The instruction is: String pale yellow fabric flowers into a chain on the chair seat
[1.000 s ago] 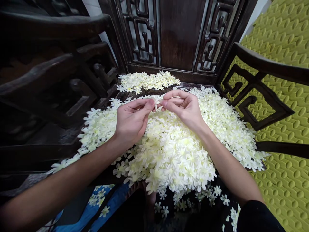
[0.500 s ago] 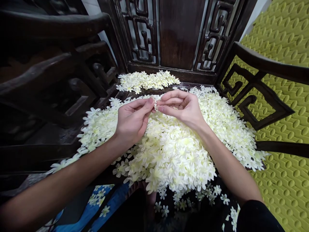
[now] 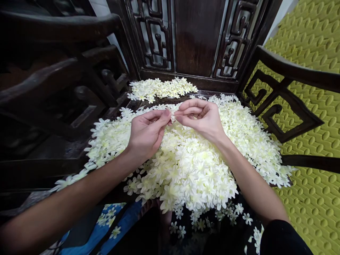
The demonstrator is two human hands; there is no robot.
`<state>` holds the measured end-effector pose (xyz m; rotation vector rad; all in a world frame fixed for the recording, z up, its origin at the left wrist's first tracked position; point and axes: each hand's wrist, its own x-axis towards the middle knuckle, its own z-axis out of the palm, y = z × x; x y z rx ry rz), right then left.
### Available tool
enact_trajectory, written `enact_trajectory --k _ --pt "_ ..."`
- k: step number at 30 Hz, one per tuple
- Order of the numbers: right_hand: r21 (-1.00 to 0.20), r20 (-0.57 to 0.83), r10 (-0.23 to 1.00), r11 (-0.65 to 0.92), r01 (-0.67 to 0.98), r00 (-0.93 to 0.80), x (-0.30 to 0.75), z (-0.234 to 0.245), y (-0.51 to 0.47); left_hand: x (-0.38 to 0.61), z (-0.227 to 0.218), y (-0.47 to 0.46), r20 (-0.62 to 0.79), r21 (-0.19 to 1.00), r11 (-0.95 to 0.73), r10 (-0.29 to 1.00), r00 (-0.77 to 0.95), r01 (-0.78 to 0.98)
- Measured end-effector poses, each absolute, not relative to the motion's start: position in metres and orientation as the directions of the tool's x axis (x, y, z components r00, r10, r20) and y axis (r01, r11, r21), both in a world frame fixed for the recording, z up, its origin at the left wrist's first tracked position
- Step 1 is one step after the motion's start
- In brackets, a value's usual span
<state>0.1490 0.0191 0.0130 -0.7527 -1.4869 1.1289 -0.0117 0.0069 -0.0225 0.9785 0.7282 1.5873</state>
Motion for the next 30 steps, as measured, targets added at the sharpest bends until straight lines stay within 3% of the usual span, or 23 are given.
enact_trajectory --k 9,30 --pt "-0.898 0.395 0.905 0.344 -0.272 -0.16 0.164 0.022 0.031 -0.015 -0.024 0.011 0.221 0.843 -0.221 0.973 -0.06 -0.49" --pt "-0.925 0.366 0.899 0.323 -0.201 -0.24 0.16 0.018 0.029 -0.016 -0.025 0.012 0.219 0.834 -0.217 0.974 -0.057 -0.508"
